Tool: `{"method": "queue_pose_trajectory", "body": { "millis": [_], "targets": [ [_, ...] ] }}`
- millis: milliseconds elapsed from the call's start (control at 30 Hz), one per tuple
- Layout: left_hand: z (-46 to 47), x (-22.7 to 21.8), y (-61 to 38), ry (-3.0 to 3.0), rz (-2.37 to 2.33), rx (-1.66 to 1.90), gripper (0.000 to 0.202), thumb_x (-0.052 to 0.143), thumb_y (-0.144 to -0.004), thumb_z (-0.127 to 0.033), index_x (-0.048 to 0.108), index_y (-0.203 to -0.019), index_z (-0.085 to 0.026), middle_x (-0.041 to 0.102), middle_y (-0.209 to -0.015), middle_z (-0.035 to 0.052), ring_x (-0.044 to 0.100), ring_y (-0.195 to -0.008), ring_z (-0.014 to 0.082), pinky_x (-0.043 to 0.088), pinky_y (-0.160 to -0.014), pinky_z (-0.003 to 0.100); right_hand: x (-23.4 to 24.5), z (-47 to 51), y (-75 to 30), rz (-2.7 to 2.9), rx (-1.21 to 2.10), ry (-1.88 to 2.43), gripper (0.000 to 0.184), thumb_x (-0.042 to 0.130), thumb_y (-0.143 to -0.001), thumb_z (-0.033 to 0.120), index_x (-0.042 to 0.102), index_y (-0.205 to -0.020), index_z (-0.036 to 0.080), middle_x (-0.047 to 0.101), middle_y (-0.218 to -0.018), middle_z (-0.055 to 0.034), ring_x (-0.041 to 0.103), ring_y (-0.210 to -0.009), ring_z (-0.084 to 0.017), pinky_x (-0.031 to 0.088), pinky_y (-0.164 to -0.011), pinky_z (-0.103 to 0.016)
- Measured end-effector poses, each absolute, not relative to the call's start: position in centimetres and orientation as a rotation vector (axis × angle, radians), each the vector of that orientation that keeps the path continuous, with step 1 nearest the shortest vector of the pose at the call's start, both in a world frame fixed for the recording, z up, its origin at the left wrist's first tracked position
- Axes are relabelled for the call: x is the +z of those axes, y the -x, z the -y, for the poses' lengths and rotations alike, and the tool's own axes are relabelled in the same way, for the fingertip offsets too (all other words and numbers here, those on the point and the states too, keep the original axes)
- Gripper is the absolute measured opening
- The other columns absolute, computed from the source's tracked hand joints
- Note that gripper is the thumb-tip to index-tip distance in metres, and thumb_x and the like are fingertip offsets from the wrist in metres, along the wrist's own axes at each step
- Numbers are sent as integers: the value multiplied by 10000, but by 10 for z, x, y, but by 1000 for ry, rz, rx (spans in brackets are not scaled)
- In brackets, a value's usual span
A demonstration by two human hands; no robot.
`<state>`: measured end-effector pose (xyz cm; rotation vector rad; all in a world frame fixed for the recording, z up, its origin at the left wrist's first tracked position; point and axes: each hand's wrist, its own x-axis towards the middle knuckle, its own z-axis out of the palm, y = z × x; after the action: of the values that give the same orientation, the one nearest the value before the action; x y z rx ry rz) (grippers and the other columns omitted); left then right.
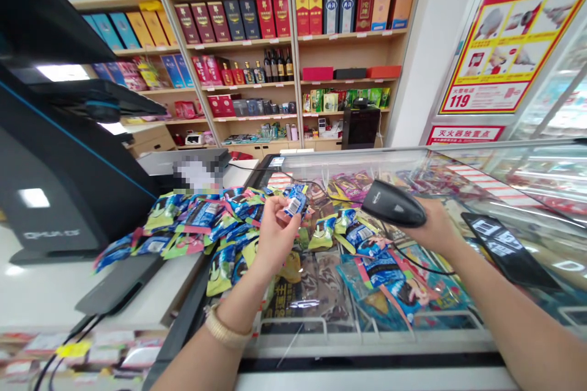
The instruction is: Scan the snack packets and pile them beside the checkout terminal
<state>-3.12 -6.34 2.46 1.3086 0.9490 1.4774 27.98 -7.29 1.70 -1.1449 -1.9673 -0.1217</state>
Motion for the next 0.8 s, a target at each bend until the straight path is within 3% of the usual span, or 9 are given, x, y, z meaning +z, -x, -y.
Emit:
{"method": "queue_pose_trajectory", "body": {
  "millis": [167,300,500,800],
  "targets": [
    [67,14,20,-1343,-879,1417,397,666,-708,-231,347,-943,-251,613,-935,-32,726,-800,161,573,-784,326,18,83,-257,2087,40,1010,170,677,-771,349,697,-850,200,739,-751,-46,668,-650,-188,497,-603,-266],
    [66,6,16,-1394,-873,1400,386,654,-711,-208,352,-948,-249,604,-943,-26,727,-819,162,565,-809,328,19,87,-246,2142,106,943,145,615,-806,297,687,-889,203,734,-770,-48,652,-648,-173,491,-612,-263],
    [64,1,15,-1431,-864,1377,380,644,-733,-203,344,-962,-251,594,-956,-19,720,-816,162,569,-832,357,20,87,-242,2158,145,944,189,607,-841,351,696,-924,206,733,-762,-47,646,-634,-168,481,-598,-258],
    [63,-11,15,-1823,-1067,1384,278,560,-825,-160,405,-1046,-227,549,-1018,40,642,-937,175,539,-888,373,20,77,-270,2048,-23,1093,208,668,-769,367,722,-895,211,747,-767,-46,680,-663,-195,498,-617,-268]
  ]
}}
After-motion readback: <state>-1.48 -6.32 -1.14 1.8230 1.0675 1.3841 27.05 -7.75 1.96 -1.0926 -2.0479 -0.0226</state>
